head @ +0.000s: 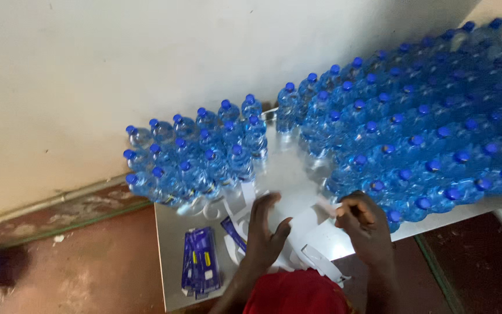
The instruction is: The person repeatedly picks up a water bottle, wraps a purple label around it, and places it on a metal table among other bottles. They also tear off pieces of white paper from a roll and place them on the table.
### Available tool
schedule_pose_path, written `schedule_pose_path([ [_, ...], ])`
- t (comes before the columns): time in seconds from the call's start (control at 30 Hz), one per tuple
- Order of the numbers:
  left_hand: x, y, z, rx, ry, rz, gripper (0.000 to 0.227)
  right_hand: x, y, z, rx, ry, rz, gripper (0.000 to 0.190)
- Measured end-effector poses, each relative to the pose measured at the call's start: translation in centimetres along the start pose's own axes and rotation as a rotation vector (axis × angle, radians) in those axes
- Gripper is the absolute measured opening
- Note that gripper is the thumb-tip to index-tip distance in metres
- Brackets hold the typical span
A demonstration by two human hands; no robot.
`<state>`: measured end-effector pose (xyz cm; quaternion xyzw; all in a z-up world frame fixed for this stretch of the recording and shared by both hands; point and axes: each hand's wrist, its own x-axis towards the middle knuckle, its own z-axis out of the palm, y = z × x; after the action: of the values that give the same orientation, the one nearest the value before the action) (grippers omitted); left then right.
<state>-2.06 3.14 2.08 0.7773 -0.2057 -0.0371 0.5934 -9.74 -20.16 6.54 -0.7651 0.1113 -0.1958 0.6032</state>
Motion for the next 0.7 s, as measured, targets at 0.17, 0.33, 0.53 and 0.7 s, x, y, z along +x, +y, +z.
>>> schedule_pose_path([
  [0.17, 3.9, 7.6, -1.9, -0.056, -0.210, 0.234, 0.060, 0.0, -2.6, 1.4, -0.289, -0.194, -0.255, 0.032],
  [0.33, 4.5, 4.3, 1.6, -0.470, -0.404, -0.193, 0.024, -1.2, -2.4, 2.7, -0.286, 0.058, -0.169, 0.030],
  [0.53, 3.6, 4.3, 3.3, -0.480, -0.192, -0.187, 0.024, -2.3, -2.5, 4.7, -0.231, 0.100, -0.096, 0.056],
  [0.7, 2.2, 5.2, 3.4, -0.507, -0.182, -0.124, 0.029, -2.2, -0.8, 5.3, -0.219, 0.204, -0.192, 0.039],
])
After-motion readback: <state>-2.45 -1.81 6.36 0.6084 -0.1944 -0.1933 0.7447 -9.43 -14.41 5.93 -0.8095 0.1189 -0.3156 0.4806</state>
